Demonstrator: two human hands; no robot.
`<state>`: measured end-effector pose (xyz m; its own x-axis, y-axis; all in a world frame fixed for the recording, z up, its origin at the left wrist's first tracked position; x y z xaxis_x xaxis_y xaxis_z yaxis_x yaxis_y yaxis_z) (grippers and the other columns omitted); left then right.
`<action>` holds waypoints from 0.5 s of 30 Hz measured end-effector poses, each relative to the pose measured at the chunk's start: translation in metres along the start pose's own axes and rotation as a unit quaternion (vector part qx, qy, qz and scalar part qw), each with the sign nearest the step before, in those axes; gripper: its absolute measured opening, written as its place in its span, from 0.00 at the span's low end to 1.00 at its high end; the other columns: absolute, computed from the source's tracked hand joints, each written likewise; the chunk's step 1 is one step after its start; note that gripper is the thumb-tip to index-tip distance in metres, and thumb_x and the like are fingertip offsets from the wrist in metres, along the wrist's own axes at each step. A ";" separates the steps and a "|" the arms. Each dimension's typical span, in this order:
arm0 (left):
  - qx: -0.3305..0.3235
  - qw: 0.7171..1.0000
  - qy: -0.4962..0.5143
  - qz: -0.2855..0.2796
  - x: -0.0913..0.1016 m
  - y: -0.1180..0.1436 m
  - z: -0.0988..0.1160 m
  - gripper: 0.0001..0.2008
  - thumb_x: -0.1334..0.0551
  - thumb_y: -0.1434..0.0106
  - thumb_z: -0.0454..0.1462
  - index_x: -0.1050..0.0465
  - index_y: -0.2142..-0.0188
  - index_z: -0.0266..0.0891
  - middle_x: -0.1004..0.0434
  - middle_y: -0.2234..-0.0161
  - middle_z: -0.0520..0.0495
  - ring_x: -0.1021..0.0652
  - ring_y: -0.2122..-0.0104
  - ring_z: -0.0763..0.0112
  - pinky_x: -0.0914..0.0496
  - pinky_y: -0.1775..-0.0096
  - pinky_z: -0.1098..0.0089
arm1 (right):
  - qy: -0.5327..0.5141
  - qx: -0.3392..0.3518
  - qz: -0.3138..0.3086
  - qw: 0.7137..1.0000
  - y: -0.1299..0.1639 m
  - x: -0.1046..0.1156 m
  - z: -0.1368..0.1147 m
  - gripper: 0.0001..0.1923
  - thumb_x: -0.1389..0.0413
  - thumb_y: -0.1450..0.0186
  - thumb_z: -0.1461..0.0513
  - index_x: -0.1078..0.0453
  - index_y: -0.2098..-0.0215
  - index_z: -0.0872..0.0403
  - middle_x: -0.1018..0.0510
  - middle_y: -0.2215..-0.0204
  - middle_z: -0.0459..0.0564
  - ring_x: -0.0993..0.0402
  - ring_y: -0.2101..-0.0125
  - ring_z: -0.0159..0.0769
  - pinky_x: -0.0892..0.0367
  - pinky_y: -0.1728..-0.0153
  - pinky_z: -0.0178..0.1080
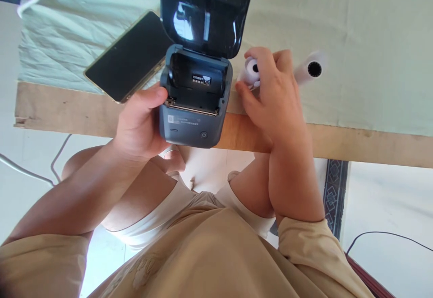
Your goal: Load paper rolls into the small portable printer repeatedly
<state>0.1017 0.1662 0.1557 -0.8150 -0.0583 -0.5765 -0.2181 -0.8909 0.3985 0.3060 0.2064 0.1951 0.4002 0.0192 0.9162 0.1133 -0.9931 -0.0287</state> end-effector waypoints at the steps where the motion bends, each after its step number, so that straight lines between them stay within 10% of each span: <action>1: 0.004 1.000 0.001 -0.003 0.000 0.001 0.001 0.17 0.34 0.34 0.53 0.25 0.61 0.42 0.21 0.67 0.43 0.19 0.47 0.46 0.22 0.49 0.56 | -0.004 0.007 0.010 1.000 -0.001 0.001 0.000 0.24 0.37 0.37 0.61 0.29 0.42 0.44 0.25 0.53 0.52 0.25 0.48 0.46 0.24 0.45 0.56; 9: -0.001 0.999 0.021 -0.047 0.001 0.000 0.003 0.14 0.35 0.32 0.48 0.25 0.60 0.39 0.25 0.70 0.46 0.17 0.60 0.55 0.22 0.58 0.61 | -0.137 0.049 0.172 0.974 0.005 0.020 -0.011 0.29 0.39 0.42 0.67 0.34 0.44 0.42 0.29 0.44 0.45 0.25 0.56 0.35 0.24 0.58 0.43; 15: -0.020 0.999 0.003 -0.038 0.003 -0.002 0.003 0.10 0.38 0.30 0.43 0.24 0.61 0.38 0.28 0.72 0.50 0.18 0.69 0.66 0.28 0.71 0.73 | -0.378 0.072 0.323 0.864 0.030 0.041 -0.026 0.16 0.41 0.35 0.59 0.22 0.50 0.43 0.29 0.49 0.43 0.27 0.45 0.42 0.25 0.44 0.45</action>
<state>0.0985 0.1690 0.1552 -0.7933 0.0073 -0.6087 -0.2572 -0.9103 0.3243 0.3020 0.1746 0.2421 0.8965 -0.4099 0.1682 -0.2658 -0.8013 -0.5360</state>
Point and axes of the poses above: each hand's wrist, its own y-axis away from the middle knuckle, its own x-axis out of the back of the hand, z = x × y, the point moved 6 cm from there along -y, towards the middle knuckle
